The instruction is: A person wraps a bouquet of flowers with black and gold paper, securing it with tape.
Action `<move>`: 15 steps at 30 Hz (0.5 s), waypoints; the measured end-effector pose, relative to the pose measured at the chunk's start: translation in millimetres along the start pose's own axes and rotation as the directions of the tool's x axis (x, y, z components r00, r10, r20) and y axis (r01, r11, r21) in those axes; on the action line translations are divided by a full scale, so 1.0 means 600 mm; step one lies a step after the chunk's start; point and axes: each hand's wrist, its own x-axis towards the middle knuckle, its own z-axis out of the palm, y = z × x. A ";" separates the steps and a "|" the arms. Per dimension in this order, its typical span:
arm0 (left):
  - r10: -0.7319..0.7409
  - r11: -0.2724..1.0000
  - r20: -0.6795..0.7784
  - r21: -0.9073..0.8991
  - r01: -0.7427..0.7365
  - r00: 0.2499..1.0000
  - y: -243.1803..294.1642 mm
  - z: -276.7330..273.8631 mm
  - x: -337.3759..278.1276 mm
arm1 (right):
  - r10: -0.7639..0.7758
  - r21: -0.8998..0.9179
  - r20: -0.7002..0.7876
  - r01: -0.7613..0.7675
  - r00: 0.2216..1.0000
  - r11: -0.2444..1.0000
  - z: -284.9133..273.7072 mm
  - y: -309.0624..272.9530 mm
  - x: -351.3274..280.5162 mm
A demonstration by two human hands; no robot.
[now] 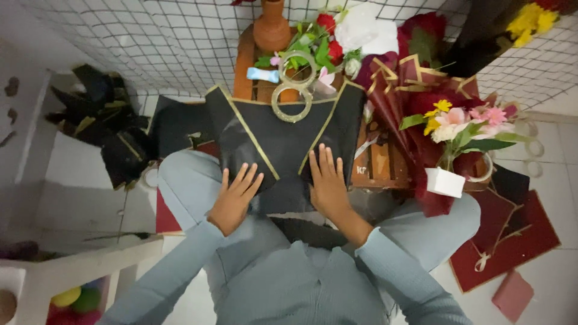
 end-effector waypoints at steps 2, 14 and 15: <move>-0.003 1.000 0.033 -0.010 0.003 0.999 0.008 -0.011 -0.001 | 0.004 0.003 0.011 -0.004 1.000 1.000 -0.001 -0.006 -0.004; 0.008 0.996 0.047 -0.094 -0.004 0.999 0.027 -0.001 0.024 | -0.051 0.078 0.002 0.051 0.999 0.996 -0.010 0.005 -0.006; -0.008 0.993 0.025 -0.117 0.011 1.000 0.032 0.005 0.029 | -0.063 0.041 -0.018 0.064 0.998 0.997 -0.006 0.008 -0.005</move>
